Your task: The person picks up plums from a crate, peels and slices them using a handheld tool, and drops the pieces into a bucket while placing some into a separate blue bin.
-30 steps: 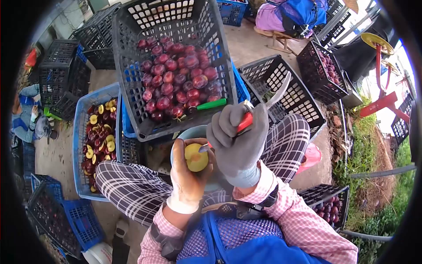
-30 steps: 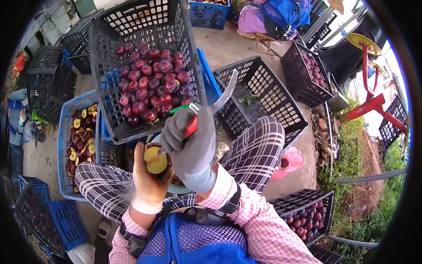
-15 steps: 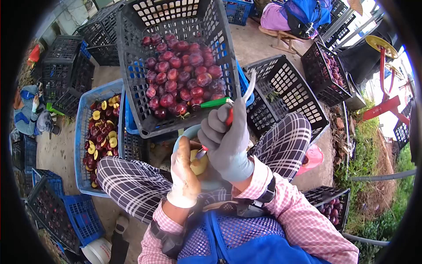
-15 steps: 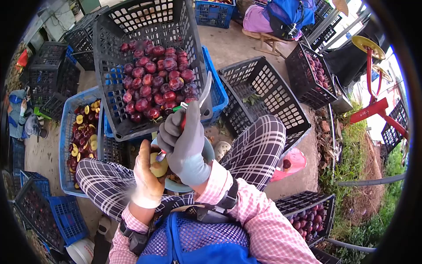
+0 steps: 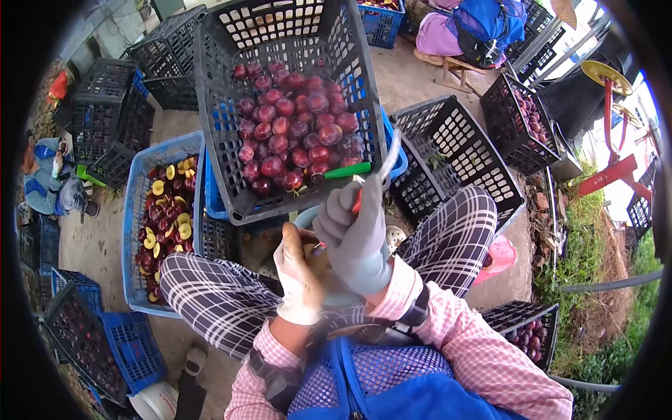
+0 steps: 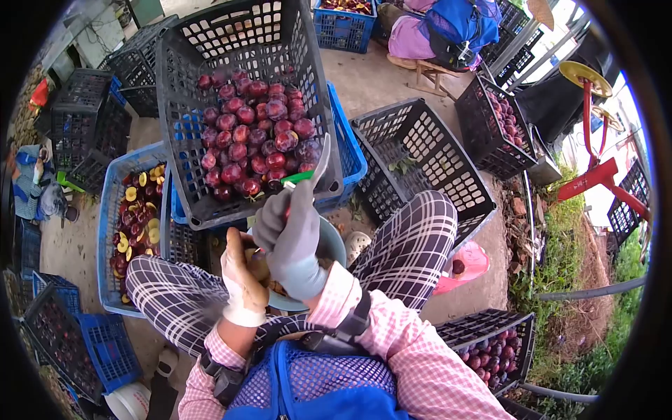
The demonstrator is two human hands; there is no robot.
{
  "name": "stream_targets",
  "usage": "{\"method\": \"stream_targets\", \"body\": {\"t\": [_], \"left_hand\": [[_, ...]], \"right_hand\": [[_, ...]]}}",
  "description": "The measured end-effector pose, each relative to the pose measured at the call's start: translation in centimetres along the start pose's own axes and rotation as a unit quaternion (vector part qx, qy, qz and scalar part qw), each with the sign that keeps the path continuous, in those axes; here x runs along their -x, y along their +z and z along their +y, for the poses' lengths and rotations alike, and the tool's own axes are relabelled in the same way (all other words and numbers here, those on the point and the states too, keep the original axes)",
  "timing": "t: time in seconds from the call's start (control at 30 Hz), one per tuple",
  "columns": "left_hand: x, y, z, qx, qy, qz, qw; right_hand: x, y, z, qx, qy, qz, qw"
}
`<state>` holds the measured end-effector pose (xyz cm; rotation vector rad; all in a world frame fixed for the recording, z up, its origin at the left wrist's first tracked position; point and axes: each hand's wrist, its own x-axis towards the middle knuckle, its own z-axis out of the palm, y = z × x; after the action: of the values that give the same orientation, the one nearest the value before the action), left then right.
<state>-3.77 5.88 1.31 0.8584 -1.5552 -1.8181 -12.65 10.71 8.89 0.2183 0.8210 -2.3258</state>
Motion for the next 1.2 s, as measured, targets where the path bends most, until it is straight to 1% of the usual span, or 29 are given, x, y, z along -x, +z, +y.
{"method": "stream_targets", "body": {"t": [0.03, 0.07, 0.13, 0.2, 0.3, 0.37, 0.4, 0.43, 0.47, 0.5, 0.53, 0.57, 0.6, 0.63, 0.67, 0.73, 0.77, 0.8, 0.87, 0.9, 0.93, 0.97, 1.0, 1.03, 1.07, 1.1, 1.13, 1.17, 1.2], "left_hand": [[0.1, -0.2, 0.6, 0.03, -0.051, -0.02, 0.998], [0.1, -0.1, 1.2, 0.032, -0.05, -0.02, 0.998], [0.2, 0.0, 2.1, 0.025, 0.025, -0.041, 0.999], [-0.1, -0.3, 0.9, 0.013, 0.026, -0.06, 0.998], [-0.6, -0.9, 1.1, 0.002, -0.033, -0.072, 0.997], [-1.2, -1.7, 2.2, 0.086, -0.131, -0.125, 0.98], [-1.4, -1.5, 2.2, 0.085, -0.13, -0.123, 0.98], [-1.4, -1.2, 2.2, 0.085, -0.133, -0.08, 0.984], [-1.5, -1.0, 2.2, 0.085, -0.137, -0.038, 0.986], [-1.2, -1.3, 2.1, 0.126, -0.133, -0.048, 0.982], [-1.2, -1.3, 1.8, 0.126, -0.133, -0.05, 0.982], [-1.3, -1.3, 1.2, 0.019, -0.012, -0.067, 0.998], [-1.4, -1.3, 0.6, -0.088, 0.11, -0.081, 0.987], [-1.7, -1.8, 0.1, -0.038, -0.006, -0.101, 0.994], [-1.6, -1.8, -0.1, -0.04, -0.005, -0.101, 0.994], [-1.6, -1.7, -0.2, -0.247, 0.222, -0.093, 0.939], [-1.4, -1.3, -0.3, -0.067, 0.104, -0.075, 0.99], [-1.4, -1.3, -0.1, -0.069, 0.105, -0.076, 0.989], [-1.4, -1.3, 0.3, 0.02, -0.013, -0.072, 0.997], [-1.5, -1.3, 0.0, 0.064, -0.068, -0.031, 0.995], [-2.0, -2.3, -0.2, -0.027, 0.012, -0.032, 0.999], [-2.9, -3.3, 0.7, -0.218, 0.121, 0.04, 0.968], [-4.0, -5.2, 1.4, -0.398, 0.236, 0.075, 0.883], [-5.3, -7.1, 2.6, -0.479, 0.337, 0.149, 0.797], [-6.5, -9.0, 4.6, -0.103, 0.095, 0.251, 0.958], [-7.8, -11.7, 6.2, -0.383, 0.283, 0.232, 0.848], [-9.4, -14.6, 7.2, -0.599, 0.202, 0.3, 0.714], [-10.8, -16.4, 7.1, -0.656, 0.302, 0.336, 0.605], [-11.1, -14.4, 8.1, -0.615, 0.332, 0.329, 0.634]], "right_hand": [[-1.0, -0.9, -0.2, -0.038, 0.034, -0.02, 0.999], [-1.7, -2.2, 0.0, -0.036, 0.033, -0.022, 0.999], [-2.7, -4.3, 0.4, -0.126, 0.169, -0.142, 0.967], [-2.6, -4.1, 0.2, -0.109, 0.166, -0.107, 0.974], [-2.5, -4.2, -0.4, -0.095, 0.165, -0.078, 0.979], [-2.1, -5.1, -0.6, -0.035, 0.058, -0.17, 0.983], [-1.7, -5.3, -0.4, -0.035, 0.059, -0.172, 0.983], [-1.0, -5.3, -0.1, 0.196, -0.072, -0.194, 0.958], [-0.5, -5.5, 0.1, 0.414, -0.199, -0.201, 0.865], [-0.5, -6.1, 0.1, 0.55, -0.273, -0.239, 0.752], [-0.6, -6.8, 0.1, 0.665, -0.338, -0.266, 0.61], [0.0, -7.1, 0.6, 0.679, -0.332, -0.254, 0.604], [0.3, -7.2, 1.1, 0.692, -0.326, -0.242, 0.597], [0.1, -7.3, 1.2, 0.691, -0.346, -0.239, 0.588], [0.1, -7.3, 1.3, 0.69, -0.347, -0.239, 0.588], [0.1, -7.3, 1.4, 0.691, -0.294, -0.239, 0.616], [0.1, -7.2, 1.4, 0.689, -0.295, -0.24, 0.618], [0.1, -7.0, 1.4, 0.688, -0.285, -0.251, 0.618], [0.1, -6.9, 1.3, 0.686, -0.274, -0.262, 0.621], [0.0, -6.9, 1.3, 0.637, -0.266, -0.277, 0.668], [-0.1, -6.8, 1.2, 0.586, -0.256, -0.291, 0.712], [0.2, -6.7, 1.1, 0.545, -0.248, -0.29, 0.747], [0.4, -6.9, 0.9, 0.543, -0.247, -0.288, 0.749], [0.5, -7.2, 0.5, 0.554, -0.208, -0.27, 0.76], [0.4, -7.5, -0.1, 0.564, -0.169, -0.251, 0.769], [0.1, -7.7, -1.0, 0.592, -0.176, -0.238, 0.749], [-0.3, -8.5, -1.7, 0.591, -0.176, -0.235, 0.752], [-0.8, -9.4, -2.0, 0.582, -0.195, -0.218, 0.759], [-1.5, -10.1, -1.9, 0.572, -0.215, -0.201, 0.766]]}}
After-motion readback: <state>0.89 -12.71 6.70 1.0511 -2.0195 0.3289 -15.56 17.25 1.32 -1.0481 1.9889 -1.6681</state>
